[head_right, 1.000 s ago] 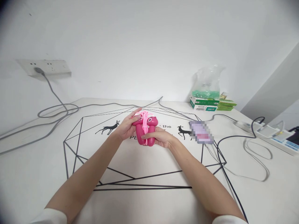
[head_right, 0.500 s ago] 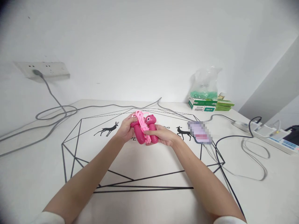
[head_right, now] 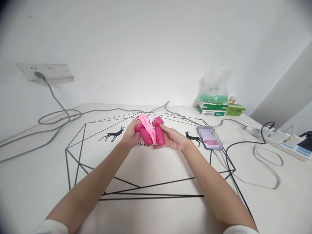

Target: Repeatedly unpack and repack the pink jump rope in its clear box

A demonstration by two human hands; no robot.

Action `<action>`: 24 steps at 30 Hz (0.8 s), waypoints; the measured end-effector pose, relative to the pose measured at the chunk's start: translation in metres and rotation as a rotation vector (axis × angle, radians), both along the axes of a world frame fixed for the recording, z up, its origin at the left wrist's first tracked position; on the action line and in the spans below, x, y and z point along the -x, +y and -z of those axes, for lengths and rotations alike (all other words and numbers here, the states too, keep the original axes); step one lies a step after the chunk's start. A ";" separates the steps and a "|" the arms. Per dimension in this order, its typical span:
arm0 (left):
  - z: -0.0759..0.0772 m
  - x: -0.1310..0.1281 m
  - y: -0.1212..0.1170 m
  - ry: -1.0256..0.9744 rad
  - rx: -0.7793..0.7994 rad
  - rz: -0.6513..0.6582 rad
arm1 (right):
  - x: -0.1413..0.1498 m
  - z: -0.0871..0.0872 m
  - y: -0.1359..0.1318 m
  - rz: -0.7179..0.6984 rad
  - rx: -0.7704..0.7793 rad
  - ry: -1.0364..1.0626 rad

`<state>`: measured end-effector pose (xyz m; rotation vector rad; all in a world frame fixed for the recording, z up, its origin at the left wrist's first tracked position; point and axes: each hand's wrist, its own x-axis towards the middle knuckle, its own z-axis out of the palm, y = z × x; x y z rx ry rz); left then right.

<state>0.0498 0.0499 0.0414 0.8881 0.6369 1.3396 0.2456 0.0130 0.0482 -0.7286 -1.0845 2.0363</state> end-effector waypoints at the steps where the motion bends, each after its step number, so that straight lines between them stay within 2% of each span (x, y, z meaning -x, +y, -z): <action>1: 0.000 0.000 0.000 0.008 0.003 0.003 | -0.001 0.000 0.000 -0.010 0.006 0.002; 14: -0.003 0.006 -0.002 0.003 -0.064 0.051 | -0.002 0.002 -0.001 -0.034 -0.023 -0.034; 19: -0.002 0.005 -0.001 0.002 -0.064 0.028 | 0.004 0.000 -0.006 -0.011 -0.071 -0.138; 24: -0.010 -0.001 -0.012 0.069 -0.129 0.044 | 0.015 -0.003 -0.013 0.030 -0.143 -0.253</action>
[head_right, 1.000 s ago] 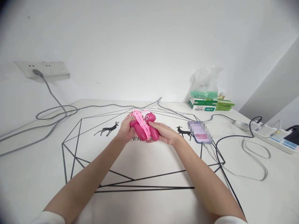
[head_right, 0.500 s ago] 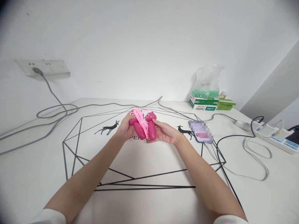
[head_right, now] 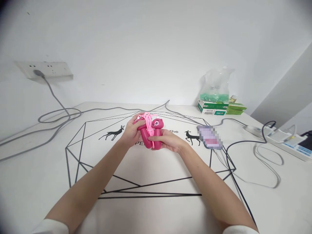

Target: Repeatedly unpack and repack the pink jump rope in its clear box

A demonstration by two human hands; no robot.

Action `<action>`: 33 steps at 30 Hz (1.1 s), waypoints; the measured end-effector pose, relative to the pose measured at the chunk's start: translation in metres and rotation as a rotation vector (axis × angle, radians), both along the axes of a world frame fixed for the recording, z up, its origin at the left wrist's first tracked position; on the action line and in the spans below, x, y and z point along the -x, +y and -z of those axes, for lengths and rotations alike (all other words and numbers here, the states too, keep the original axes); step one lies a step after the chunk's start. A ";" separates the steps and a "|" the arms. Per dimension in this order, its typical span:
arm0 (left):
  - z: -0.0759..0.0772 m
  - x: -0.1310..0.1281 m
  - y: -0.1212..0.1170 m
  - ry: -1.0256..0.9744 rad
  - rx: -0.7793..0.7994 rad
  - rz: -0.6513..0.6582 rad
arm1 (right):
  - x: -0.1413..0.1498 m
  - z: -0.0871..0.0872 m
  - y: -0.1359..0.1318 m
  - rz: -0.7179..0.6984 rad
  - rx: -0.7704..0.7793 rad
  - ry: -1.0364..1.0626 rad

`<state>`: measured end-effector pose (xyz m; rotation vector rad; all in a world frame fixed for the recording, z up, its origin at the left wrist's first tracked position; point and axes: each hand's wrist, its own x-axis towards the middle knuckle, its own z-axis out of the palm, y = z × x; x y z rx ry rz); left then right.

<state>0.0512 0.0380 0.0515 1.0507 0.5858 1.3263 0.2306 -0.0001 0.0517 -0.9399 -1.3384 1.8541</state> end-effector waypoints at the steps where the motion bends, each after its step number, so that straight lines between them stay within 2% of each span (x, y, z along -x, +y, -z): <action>1: -0.002 -0.001 -0.003 0.022 -0.008 0.004 | 0.002 -0.001 -0.001 0.027 -0.017 -0.028; 5: -0.005 -0.006 -0.010 0.110 -0.014 0.006 | 0.007 -0.003 -0.005 0.102 -0.052 -0.079; 12: 0.000 -0.008 -0.008 0.089 0.012 -0.050 | 0.008 0.004 -0.003 0.118 -0.016 -0.038; 19: 0.000 -0.005 -0.004 0.145 0.035 0.032 | -0.002 0.005 0.002 0.079 0.032 0.022; 23: 0.002 0.000 0.000 0.127 -0.008 0.094 | -0.017 0.004 0.006 0.071 0.042 0.059; 25: 0.005 0.003 0.002 0.235 -0.093 0.073 | -0.026 0.003 0.009 0.089 0.034 0.069; 30: 0.021 0.013 0.004 0.769 -0.425 0.017 | -0.052 0.006 0.018 0.199 0.039 0.066; 33: 0.031 0.012 0.004 0.912 -0.543 0.045 | -0.064 0.011 0.024 0.256 0.052 0.070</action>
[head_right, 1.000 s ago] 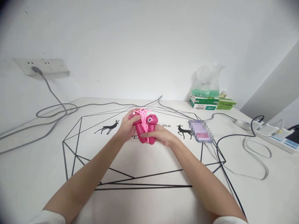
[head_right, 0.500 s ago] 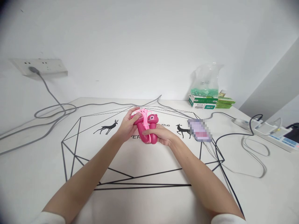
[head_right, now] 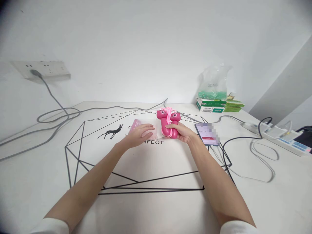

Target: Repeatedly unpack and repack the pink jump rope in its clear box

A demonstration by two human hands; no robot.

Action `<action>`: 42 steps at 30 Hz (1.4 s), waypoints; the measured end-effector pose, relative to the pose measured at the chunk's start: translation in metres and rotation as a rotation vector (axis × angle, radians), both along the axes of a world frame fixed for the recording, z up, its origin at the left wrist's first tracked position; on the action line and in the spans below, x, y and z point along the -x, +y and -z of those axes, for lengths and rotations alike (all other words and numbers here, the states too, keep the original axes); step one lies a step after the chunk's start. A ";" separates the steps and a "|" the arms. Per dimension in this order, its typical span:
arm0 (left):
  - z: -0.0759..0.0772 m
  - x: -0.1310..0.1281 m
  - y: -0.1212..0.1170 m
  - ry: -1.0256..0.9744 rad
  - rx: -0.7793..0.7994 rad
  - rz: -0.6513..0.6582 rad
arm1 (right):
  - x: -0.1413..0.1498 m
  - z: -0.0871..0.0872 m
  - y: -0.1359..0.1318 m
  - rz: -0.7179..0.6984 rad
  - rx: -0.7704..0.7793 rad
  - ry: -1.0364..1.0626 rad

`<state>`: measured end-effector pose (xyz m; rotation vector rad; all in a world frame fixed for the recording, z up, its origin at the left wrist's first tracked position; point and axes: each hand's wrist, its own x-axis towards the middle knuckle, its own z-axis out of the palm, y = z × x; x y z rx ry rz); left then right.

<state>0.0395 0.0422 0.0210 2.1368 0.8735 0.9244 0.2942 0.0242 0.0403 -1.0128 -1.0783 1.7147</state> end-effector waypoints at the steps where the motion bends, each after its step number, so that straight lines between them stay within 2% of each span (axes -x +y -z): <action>1: 0.002 -0.002 0.000 0.040 -0.037 0.020 | -0.003 0.002 0.002 0.010 0.002 0.008; 6: 0.012 -0.013 0.001 0.239 -0.225 0.122 | -0.006 0.010 0.007 0.036 -0.005 0.068; 10: 0.020 -0.015 0.004 0.273 -0.258 0.175 | -0.001 0.016 0.009 0.033 -0.040 0.090; 14: 0.023 -0.013 0.001 0.279 -0.267 0.211 | 0.004 0.022 0.013 0.137 -0.094 0.093; 17: 0.022 -0.011 -0.004 0.305 -0.296 0.234 | 0.007 0.024 0.015 0.214 -0.142 0.095; 20: 0.018 -0.008 -0.007 0.328 -0.333 0.254 | 0.011 0.025 0.015 0.217 -0.149 0.084; 25: 0.007 -0.008 0.002 0.240 -0.253 0.282 | 0.012 0.034 0.016 0.228 -0.079 0.027; 28: 0.002 -0.015 0.020 0.190 -0.264 0.236 | 0.010 0.040 0.019 0.253 -0.030 0.016; 30: 0.003 -0.021 0.036 0.175 -0.259 0.142 | 0.009 0.044 0.022 0.261 -0.010 0.027; 32: 0.005 -0.029 0.054 0.148 -0.207 0.021 | 0.008 0.046 0.024 0.273 0.004 0.052; 34: 0.009 -0.036 0.069 0.155 -0.149 -0.047 | 0.007 0.049 0.026 0.281 0.013 0.064; 38: 0.015 -0.051 0.085 0.256 -0.085 -0.033 | 0.008 0.051 0.027 0.276 0.019 0.033; 42: 0.013 -0.063 0.081 0.433 -0.014 -0.010 | 0.009 0.050 0.027 0.284 0.014 0.024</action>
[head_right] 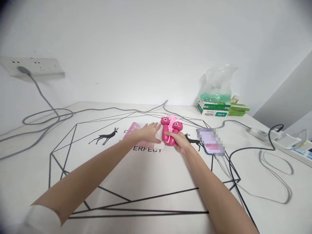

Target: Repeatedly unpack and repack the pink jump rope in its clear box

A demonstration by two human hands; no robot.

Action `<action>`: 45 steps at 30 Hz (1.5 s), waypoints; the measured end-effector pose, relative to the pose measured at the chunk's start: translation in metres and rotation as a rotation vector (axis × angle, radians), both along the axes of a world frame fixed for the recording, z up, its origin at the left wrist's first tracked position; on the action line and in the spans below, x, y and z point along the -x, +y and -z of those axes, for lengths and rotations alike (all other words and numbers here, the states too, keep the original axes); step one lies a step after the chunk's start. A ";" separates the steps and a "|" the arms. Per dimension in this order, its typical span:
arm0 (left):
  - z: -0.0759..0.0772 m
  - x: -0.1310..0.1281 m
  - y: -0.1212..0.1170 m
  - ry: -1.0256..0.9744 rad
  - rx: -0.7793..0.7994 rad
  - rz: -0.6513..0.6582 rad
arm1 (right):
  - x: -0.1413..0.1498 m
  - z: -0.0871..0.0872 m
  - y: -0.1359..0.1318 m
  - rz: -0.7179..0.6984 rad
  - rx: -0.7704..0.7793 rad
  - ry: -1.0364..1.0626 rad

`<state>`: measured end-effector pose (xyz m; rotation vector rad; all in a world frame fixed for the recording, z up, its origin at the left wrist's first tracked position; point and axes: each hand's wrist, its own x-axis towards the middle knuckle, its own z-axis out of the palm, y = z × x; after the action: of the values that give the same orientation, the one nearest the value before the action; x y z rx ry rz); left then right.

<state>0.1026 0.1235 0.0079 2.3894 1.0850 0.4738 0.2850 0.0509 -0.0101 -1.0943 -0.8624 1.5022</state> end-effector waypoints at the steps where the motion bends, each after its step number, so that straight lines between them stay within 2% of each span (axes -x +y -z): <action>1: -0.002 -0.003 -0.003 0.068 0.019 -0.008 | 0.001 0.000 0.000 0.006 0.004 0.000; 6: -0.013 -0.017 -0.016 0.475 0.026 -0.080 | 0.004 -0.001 -0.002 0.022 0.026 0.011; 9: -0.018 -0.018 -0.023 0.572 -0.004 -0.070 | 0.003 0.002 -0.002 0.019 0.018 0.012; 13: -0.019 -0.008 -0.031 0.513 -0.083 -0.010 | -0.001 0.001 0.000 -0.023 -0.003 0.017; 17: -0.014 0.005 -0.039 0.388 -0.164 -0.004 | -0.010 -0.008 -0.001 -0.061 -0.037 0.000; 20: -0.008 0.012 -0.043 0.249 -0.205 -0.048 | -0.016 -0.018 -0.004 -0.084 -0.049 -0.022; 24: 0.002 0.017 -0.048 0.061 -0.257 -0.167 | -0.019 -0.029 -0.010 -0.107 -0.053 -0.068; 27: 0.009 0.021 -0.051 -0.045 -0.370 -0.206 | -0.016 -0.031 -0.012 -0.135 -0.068 -0.031; 31: 0.018 0.026 -0.052 -0.009 -0.593 -0.281 | -0.003 -0.025 -0.011 -0.121 -0.047 0.002; 34: 0.025 0.030 -0.052 0.022 -0.689 -0.323 | 0.007 -0.018 -0.009 -0.050 -0.050 -0.053; 36: 0.030 0.033 -0.052 0.046 -0.729 -0.321 | 0.012 -0.013 -0.007 0.005 -0.058 -0.103; 39: 0.034 0.039 -0.055 0.075 -0.778 -0.316 | 0.013 -0.010 -0.005 0.017 -0.049 -0.104; 45: 0.033 0.047 -0.057 0.131 -0.783 -0.220 | 0.001 -0.018 -0.007 -0.099 0.052 -0.177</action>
<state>0.0560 0.0664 -0.0251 3.0032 1.4194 0.9761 0.2842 0.0440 0.0078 -1.2527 -1.0175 1.5326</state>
